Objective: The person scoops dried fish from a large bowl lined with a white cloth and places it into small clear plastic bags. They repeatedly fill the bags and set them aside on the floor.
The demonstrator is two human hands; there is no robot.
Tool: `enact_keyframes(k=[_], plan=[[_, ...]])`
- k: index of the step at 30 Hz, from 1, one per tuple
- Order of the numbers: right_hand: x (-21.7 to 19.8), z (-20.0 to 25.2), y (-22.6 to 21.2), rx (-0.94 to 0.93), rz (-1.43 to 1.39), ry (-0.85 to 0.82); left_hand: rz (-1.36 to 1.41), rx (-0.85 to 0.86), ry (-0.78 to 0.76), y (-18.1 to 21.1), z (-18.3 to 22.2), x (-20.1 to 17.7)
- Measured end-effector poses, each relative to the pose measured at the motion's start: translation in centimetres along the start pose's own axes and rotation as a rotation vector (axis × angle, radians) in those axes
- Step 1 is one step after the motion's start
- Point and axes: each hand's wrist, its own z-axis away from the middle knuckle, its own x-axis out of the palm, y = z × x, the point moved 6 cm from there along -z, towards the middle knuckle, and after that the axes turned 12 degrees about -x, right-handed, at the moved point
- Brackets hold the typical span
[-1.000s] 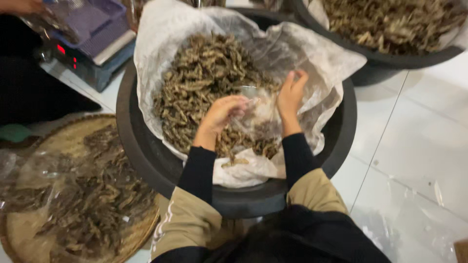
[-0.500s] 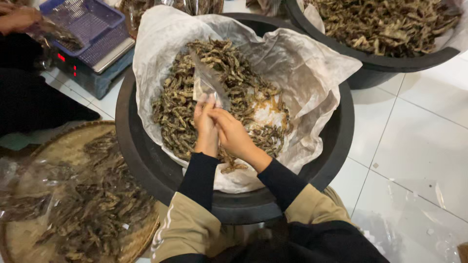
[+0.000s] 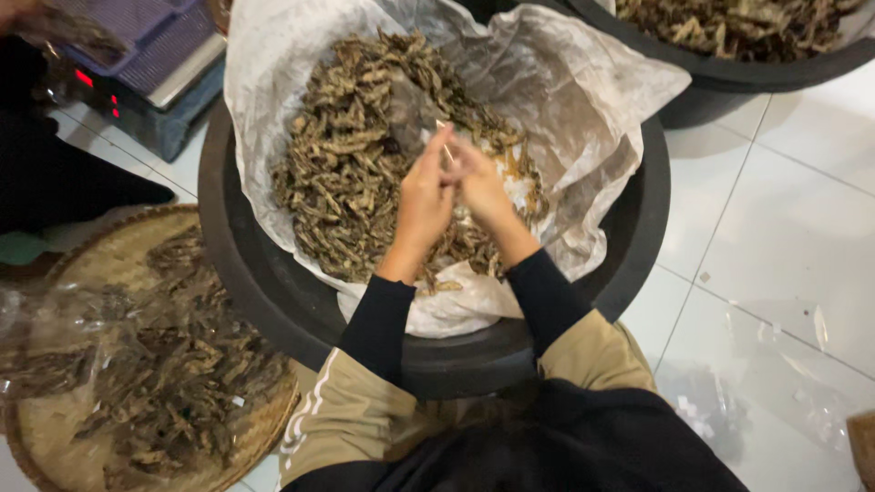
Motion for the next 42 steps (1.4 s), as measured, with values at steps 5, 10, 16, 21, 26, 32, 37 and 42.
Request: enact_keyframes(k=[5, 10, 16, 21, 26, 32, 37, 42], plan=[[-0.2, -0.4, -4.0, 0.047, -0.028, -0.051, 0.602, -0.062, -0.284, -1.6, -0.6, 1.4], [5.6, 0.8, -4.4, -0.309, 0.635, -0.528, 1.245, -0.611, -0.111, -10.6, -1.5, 2.8], [6.9, 0.7, -5.2, 0.033, 0.321, -0.285, 1.183, -0.670, -0.146, -11.3, -1.9, 3.7], [6.7, 4.7, -2.3, -0.247, 0.763, -0.601, 1.179, -0.711, 0.308, -15.5, -3.1, -7.1], [4.6, 8.1, 7.1, 0.195, 1.190, -1.033, 1.308, -0.591, 0.813, -22.4, -0.5, -17.0], [7.9, 14.6, 11.3, -0.004, 1.160, -1.336, 1.687, -0.756, 0.667, -22.3, -0.8, -12.5], [4.4, 8.3, 12.9, -0.157, 1.055, -0.894, 1.720, -0.873, 0.631, -20.6, -1.0, -10.8], [-2.7, -0.7, 15.8, 0.189, 1.291, -0.510, 1.853, -0.839, 0.481, -19.7, -1.6, -9.8]])
